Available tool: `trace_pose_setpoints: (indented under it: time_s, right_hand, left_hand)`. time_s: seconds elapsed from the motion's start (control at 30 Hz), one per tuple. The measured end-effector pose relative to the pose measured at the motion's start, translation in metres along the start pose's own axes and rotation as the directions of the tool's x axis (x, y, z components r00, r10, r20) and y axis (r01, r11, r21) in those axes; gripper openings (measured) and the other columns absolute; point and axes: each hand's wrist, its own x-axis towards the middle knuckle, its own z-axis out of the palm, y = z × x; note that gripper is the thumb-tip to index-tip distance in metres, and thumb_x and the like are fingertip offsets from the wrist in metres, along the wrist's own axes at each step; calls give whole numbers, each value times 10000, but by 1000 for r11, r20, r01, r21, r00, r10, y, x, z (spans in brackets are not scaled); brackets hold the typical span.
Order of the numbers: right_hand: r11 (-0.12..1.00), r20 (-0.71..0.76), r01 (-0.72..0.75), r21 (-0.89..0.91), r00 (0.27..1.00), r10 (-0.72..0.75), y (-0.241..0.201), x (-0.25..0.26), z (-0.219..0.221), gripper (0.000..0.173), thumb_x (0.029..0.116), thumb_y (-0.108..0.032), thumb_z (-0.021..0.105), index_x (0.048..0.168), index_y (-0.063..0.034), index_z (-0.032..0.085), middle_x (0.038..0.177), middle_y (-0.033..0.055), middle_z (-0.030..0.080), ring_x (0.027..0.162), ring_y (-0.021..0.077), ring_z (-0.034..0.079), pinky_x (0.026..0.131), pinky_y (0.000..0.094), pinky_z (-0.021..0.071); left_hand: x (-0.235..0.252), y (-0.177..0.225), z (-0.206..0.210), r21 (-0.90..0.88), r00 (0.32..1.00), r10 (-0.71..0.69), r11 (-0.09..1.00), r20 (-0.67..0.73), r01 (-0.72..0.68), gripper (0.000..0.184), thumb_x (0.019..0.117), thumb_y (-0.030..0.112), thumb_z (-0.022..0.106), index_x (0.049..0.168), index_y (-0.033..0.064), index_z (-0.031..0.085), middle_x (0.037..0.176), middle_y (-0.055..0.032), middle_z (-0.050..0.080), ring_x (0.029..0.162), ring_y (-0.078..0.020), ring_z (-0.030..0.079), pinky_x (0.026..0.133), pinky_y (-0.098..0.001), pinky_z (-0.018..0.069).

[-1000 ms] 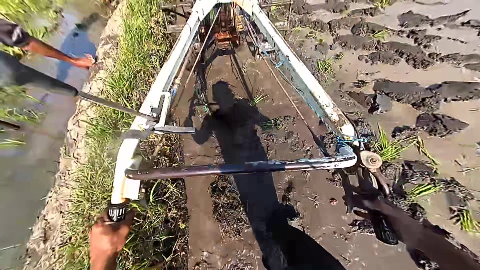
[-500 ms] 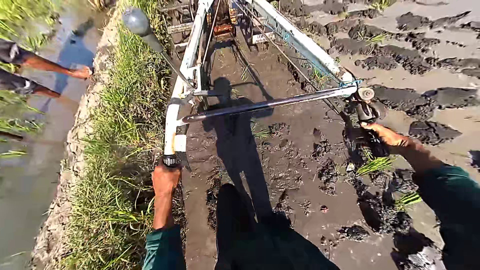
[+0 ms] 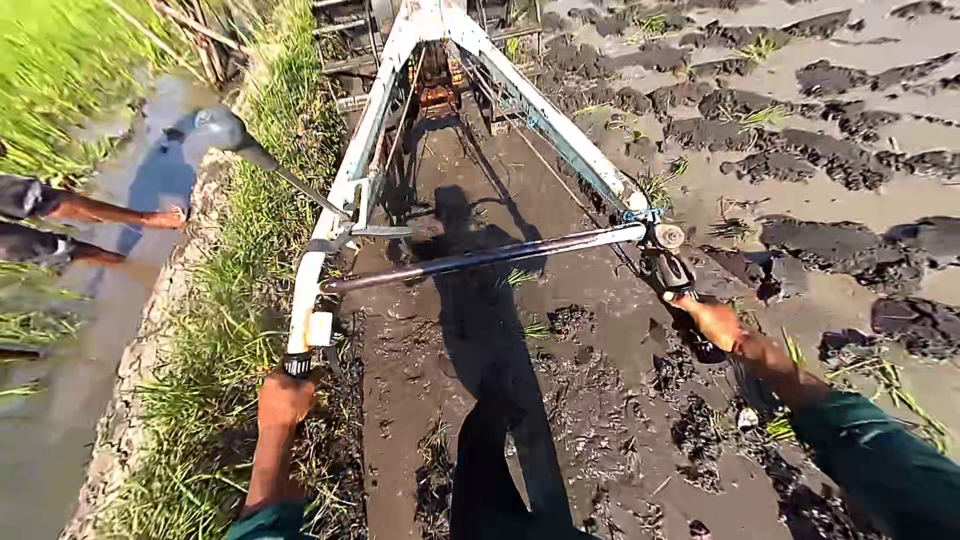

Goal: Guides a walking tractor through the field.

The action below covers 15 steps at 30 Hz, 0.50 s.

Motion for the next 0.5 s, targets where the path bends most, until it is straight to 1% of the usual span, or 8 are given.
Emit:
trace_pose_setpoints:
  time_s: [0.07, 0.1, 0.17, 0.27, 0.33, 0.4, 0.47, 0.5]
  right_hand:
    - [997, 121, 12, 78, 992, -21, -18, -11, 28, 463, 1082, -343, 476, 1380, 10, 514, 1135, 174, 637, 933, 208, 633, 864, 413, 518]
    - [991, 157, 11, 130, 987, -32, -15, -5, 43, 435, 1080, -301, 467, 1377, 13, 506, 1142, 164, 642, 948, 196, 645, 856, 389, 535]
    - [972, 118, 17, 236, 992, -46, -2, 26, 57, 404, 1071, -274, 466, 1340, 21, 528, 1085, 134, 670, 905, 166, 663, 807, 355, 555]
    - [961, 30, 68, 269, 996, -79, -9, 93, 15, 388, 1054, -259, 422, 1278, 27, 558, 997, 90, 679, 850, 124, 662, 786, 330, 559]
    - [963, 76, 40, 267, 995, -62, -20, 137, -22, 391, 1061, -276, 362, 1275, -1, 540, 977, 61, 671, 841, 120, 664, 767, 321, 568]
    - [968, 10, 46, 247, 999, -50, -43, 174, -50, 347, 1060, -281, 389, 1232, -22, 545, 907, 36, 645, 764, 110, 647, 687, 302, 561]
    - [987, -108, 94, 130, 991, -80, -72, 202, -75, 325, 1038, -320, 440, 1164, -58, 585, 824, -16, 629, 671, 53, 613, 622, 259, 544]
    - [991, -159, 117, 61, 982, -106, -88, 215, -88, 368, 1022, -341, 473, 1194, -37, 587, 861, 4, 601, 693, 62, 580, 660, 293, 524]
  left_hand:
    - [31, -20, -15, -18, 1000, -5, 1000, 10, 6, 518, 904, 195, 789, 1303, -74, 598, 1167, -350, 651, 1127, -513, 623, 984, -694, 440]
    - [43, -25, -20, -31, 1000, -1, 1000, 24, 2, 512, 900, 172, 794, 1300, -81, 597, 1169, -353, 649, 1124, -508, 625, 989, -690, 439]
    - [60, -18, -16, -104, 997, 65, 993, 44, -60, 440, 888, 92, 783, 1247, -98, 612, 1083, -314, 667, 998, -420, 652, 927, -620, 478]
    - [60, 39, 7, -175, 990, 115, 980, 80, -99, 409, 880, 79, 766, 1221, -86, 613, 999, -252, 675, 900, -332, 658, 867, -559, 507]
    - [63, 79, 20, -164, 992, 81, 984, 92, -65, 431, 879, 137, 766, 1223, -77, 621, 993, -260, 685, 909, -367, 670, 855, -594, 509]
    - [75, 119, 29, -133, 990, -11, 991, 142, 30, 468, 887, 183, 772, 1264, -43, 610, 1010, -249, 684, 928, -382, 669, 845, -608, 506]
    - [89, 155, 36, -113, 975, -69, 989, 213, 95, 553, 903, 214, 773, 1350, -31, 559, 1095, -257, 673, 1007, -389, 661, 903, -605, 503]
    - [97, 171, 36, -96, 971, -78, 990, 225, 102, 585, 907, 223, 767, 1377, -35, 534, 1116, -263, 665, 1028, -396, 653, 916, -606, 496]
